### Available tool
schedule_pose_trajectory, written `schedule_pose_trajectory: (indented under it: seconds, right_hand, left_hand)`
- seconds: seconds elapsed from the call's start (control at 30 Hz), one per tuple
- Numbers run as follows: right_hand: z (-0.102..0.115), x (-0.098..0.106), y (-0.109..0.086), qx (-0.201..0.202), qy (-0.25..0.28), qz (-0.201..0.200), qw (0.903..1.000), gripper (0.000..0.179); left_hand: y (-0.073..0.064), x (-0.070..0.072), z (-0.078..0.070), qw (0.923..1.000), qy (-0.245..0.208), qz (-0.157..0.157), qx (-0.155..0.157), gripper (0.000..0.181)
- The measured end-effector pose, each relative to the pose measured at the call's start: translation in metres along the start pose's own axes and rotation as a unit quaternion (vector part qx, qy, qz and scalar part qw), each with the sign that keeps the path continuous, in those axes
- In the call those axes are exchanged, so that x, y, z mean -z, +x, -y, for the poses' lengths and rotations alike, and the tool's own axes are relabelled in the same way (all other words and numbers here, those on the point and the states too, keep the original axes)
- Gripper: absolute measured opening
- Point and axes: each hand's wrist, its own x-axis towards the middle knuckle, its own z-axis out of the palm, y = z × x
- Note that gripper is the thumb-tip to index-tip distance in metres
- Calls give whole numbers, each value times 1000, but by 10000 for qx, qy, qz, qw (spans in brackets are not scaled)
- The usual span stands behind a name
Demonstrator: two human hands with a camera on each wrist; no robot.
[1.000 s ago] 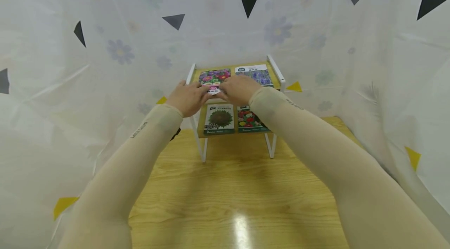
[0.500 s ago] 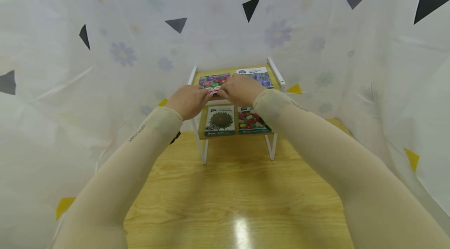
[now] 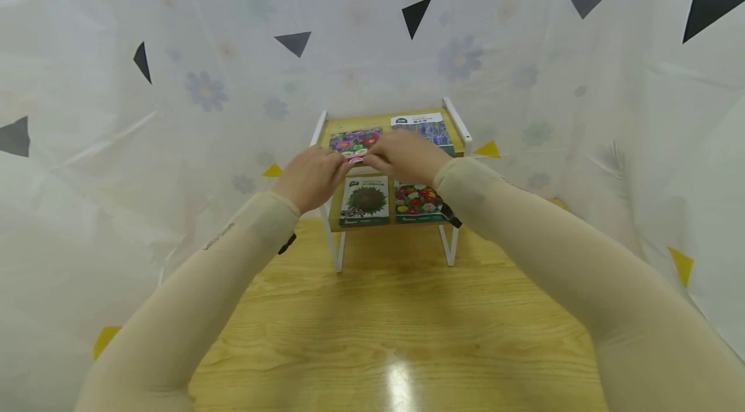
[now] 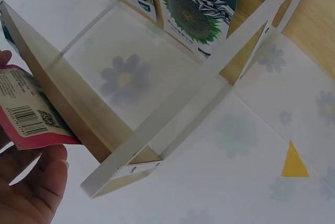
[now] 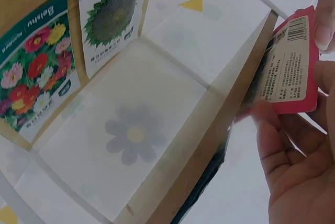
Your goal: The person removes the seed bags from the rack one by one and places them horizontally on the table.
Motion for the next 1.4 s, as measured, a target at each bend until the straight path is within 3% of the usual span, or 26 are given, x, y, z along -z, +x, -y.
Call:
schedule_pose_trajectory:
  seconds: [0.2, 0.4, 0.73, 0.87, 1.0, 1.27, 1.4]
  right_hand:
    - [1, -5, -9, -35, 759, -365, 9964, 34]
    - [8, -3, -17, -476, 1454, -446, 9872, 39]
    - [14, -10, -25, -753, 1849, -448, 9789, 41]
    - [16, -15, -30, -851, 1930, -527, 9761, 32]
    - [17, -21, -34, -884, 1817, -691, 9769, 25]
    - [21, -34, -42, -853, 1791, -1035, 9746, 21]
    - [22, -42, -45, -688, 1781, -1270, 9734, 19]
  left_hand:
    - [-12, 2, -4, 9990, 61, -373, 250, 36]
    - [-19, 4, -3, 9970, -183, -623, 410, 40]
    - [-34, -1, -4, 9915, -689, -954, 556, 36]
    - [-40, -3, -6, 9852, -987, -1264, 603, 32]
    - [-44, -5, -10, 9764, -1326, -1464, 870, 24]
    - [-50, -12, -16, 9620, -1781, -1475, 1454, 15]
    - [-55, -16, -19, 9504, -2184, -1287, 1802, 20]
